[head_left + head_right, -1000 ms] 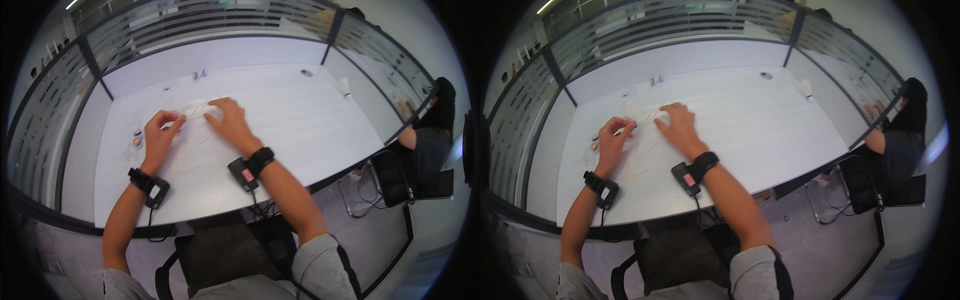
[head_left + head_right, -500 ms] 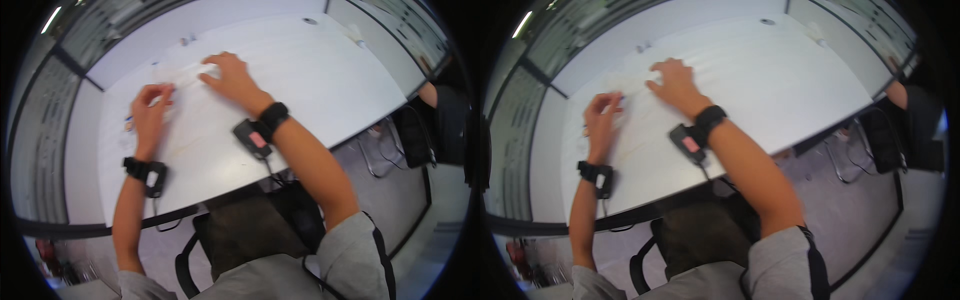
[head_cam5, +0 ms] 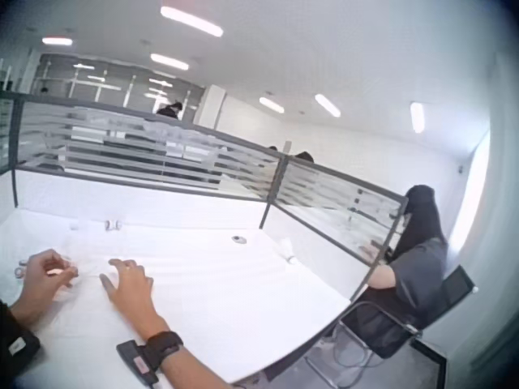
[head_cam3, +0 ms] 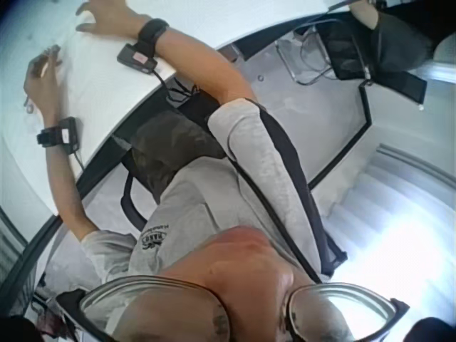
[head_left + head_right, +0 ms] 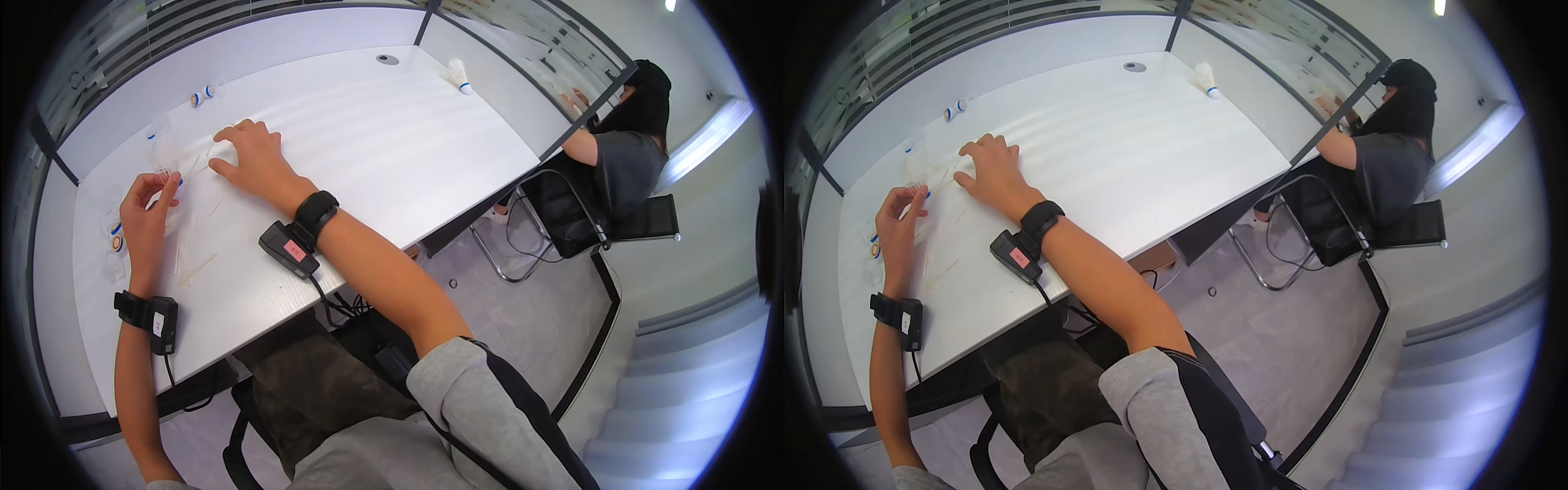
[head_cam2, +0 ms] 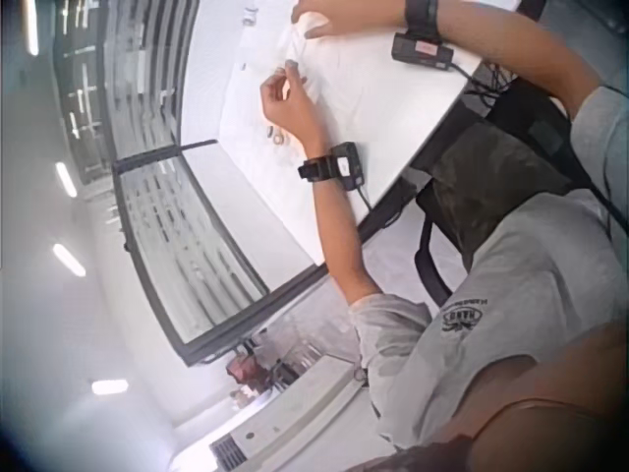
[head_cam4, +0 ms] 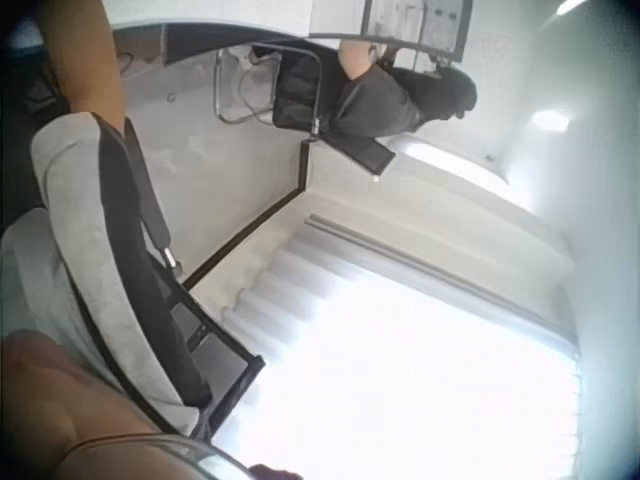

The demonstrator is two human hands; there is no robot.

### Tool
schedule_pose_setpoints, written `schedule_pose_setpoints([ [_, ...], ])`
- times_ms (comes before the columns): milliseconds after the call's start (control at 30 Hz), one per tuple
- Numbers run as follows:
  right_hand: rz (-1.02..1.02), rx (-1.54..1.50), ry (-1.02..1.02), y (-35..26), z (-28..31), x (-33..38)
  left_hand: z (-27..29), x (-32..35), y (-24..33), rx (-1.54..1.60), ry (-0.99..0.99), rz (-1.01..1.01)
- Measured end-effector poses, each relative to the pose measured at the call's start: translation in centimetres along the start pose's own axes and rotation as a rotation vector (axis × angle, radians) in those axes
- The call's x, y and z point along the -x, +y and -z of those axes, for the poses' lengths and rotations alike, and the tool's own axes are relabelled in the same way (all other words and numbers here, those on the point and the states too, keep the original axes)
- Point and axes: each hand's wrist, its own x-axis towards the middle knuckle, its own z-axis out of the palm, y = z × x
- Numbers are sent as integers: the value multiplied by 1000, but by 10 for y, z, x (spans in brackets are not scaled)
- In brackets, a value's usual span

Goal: Assembling a badminton shuttlecock by inserting white feathers into a base and securing them with blue tape.

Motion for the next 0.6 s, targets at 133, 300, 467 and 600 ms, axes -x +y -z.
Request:
schedule_pose_setpoints([
  [133, 5, -15, 16, 0, 1, 1, -4, 4, 2, 27, -17, -9],
  [300, 55, -22, 66, 0, -8, -2, 6, -3, -6, -33, -44, -55],
  [467, 110, -45, 136, 3, -11, -8, 10, -4, -11, -19, -49, -71],
  [600, 72, -35, 31, 5, 5, -9, -5, -4, -3, 67, -32, -75],
])
